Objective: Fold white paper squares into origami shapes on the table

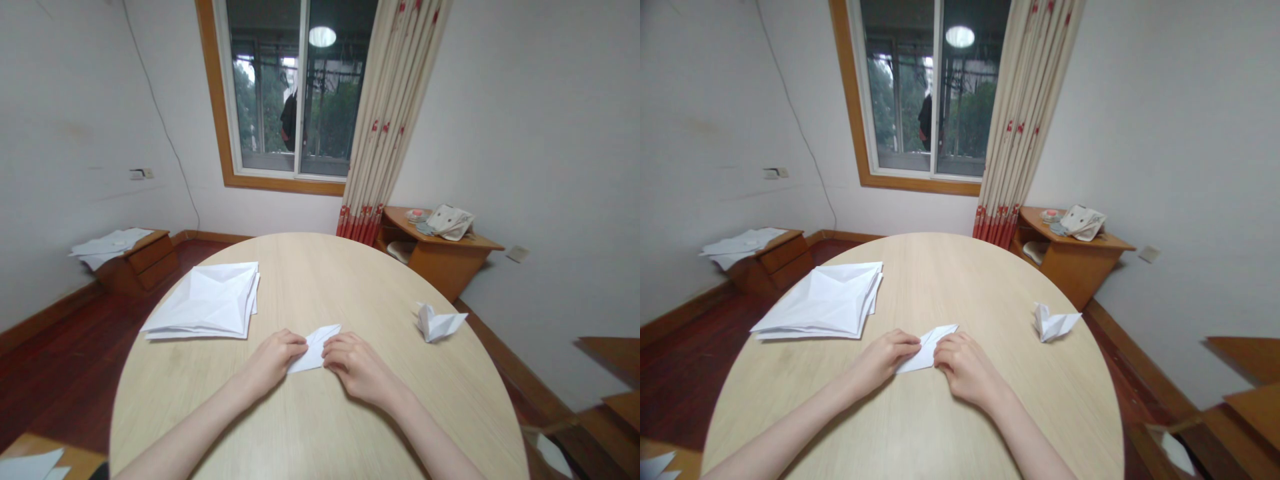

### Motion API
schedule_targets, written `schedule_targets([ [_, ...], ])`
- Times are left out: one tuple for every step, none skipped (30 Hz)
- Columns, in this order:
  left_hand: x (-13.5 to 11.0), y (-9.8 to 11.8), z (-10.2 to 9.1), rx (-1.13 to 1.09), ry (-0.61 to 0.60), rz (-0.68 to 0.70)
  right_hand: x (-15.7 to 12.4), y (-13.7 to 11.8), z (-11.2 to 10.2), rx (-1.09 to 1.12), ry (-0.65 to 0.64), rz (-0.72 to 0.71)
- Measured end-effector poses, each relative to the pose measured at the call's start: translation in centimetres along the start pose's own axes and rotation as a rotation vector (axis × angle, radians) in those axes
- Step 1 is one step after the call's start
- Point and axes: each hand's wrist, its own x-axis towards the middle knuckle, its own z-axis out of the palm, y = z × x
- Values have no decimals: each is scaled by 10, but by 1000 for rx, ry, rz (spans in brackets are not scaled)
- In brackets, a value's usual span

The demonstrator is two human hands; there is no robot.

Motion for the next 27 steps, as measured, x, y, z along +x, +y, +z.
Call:
schedule_targets([
  [-1, 0, 0, -13, -8, 10, 0, -2, -2, -21, 2, 19],
  [-1, -1, 0, -23, -17, 19, 1, -3, -4, -40, 4, 50],
  [-2, -1, 1, -31, -25, 26, 1, -4, -5, -54, 0, 76],
  [-3, -2, 1, -40, -29, 29, 1, -5, -6, -62, -6, 97],
  [-3, -2, 1, -47, -31, 30, 1, -5, -7, -65, -13, 107],
  [-3, -2, 1, -54, -33, 29, 1, -4, -6, -63, -21, 108],
  [-3, -2, 1, -62, -34, 28, 1, -4, -6, -59, -28, 103],
  [-3, -1, 1, -70, -35, 28, 1, -3, -5, -56, -35, 96],
  [-3, -1, 1, -78, -34, 28, 1, -2, -3, -55, -40, 90],
  [-3, 0, 1, -86, -28, 28, 1, -2, -2, -57, -46, 86],
  [-3, 0, 1, -93, -18, 30, 1, -2, -1, -59, -53, 83],
  [-2, 1, 2, -99, -3, 32, 1, -2, 0, -62, -59, 80],
  [-2, 1, 2, -104, 13, 35, 1, -3, 0, -64, -64, 81],
  [-2, 2, 3, -112, 25, 37, 1, -3, 0, -65, -68, 85],
  [-1, 2, 3, -122, 34, 36, 2, -4, 0, -62, -71, 93],
  [-1, 3, 3, -134, 38, 32, 2, -5, 0, -57, -74, 103],
  [-1, 4, 2, -149, 36, 22, 2, -6, 0, -50, -77, 115],
  [-1, 5, 2, -164, 34, 11, 2, -7, 0, -41, -80, 127],
  [0, 7, 0, -177, 30, -2, 2, -7, 1, -32, -81, 135],
  [0, 8, -1, -186, 26, -16, 2, -7, 1, -23, -81, 142],
  [0, 10, -3, -192, 23, -30, 2, -7, 1, -15, -79, 146],
  [-1, 13, -5, -197, 17, -43, 2, -7, 2, -9, -78, 149],
  [-1, 15, -7, -200, 8, -54, 2, -7, 2, -3, -76, 151],
  [-1, 18, -9, -203, 7, -67, 2, -7, 3, 3, -74, 153],
  [-1, 20, -11, -204, 7, -76, 2, -7, 3, 8, -72, 154],
  [-1, 22, -12, -208, 8, -80, 2, -7, 4, 13, -68, 155],
  [-1, 23, -12, -212, 12, -82, 3, -7, 4, 16, -63, 154],
])
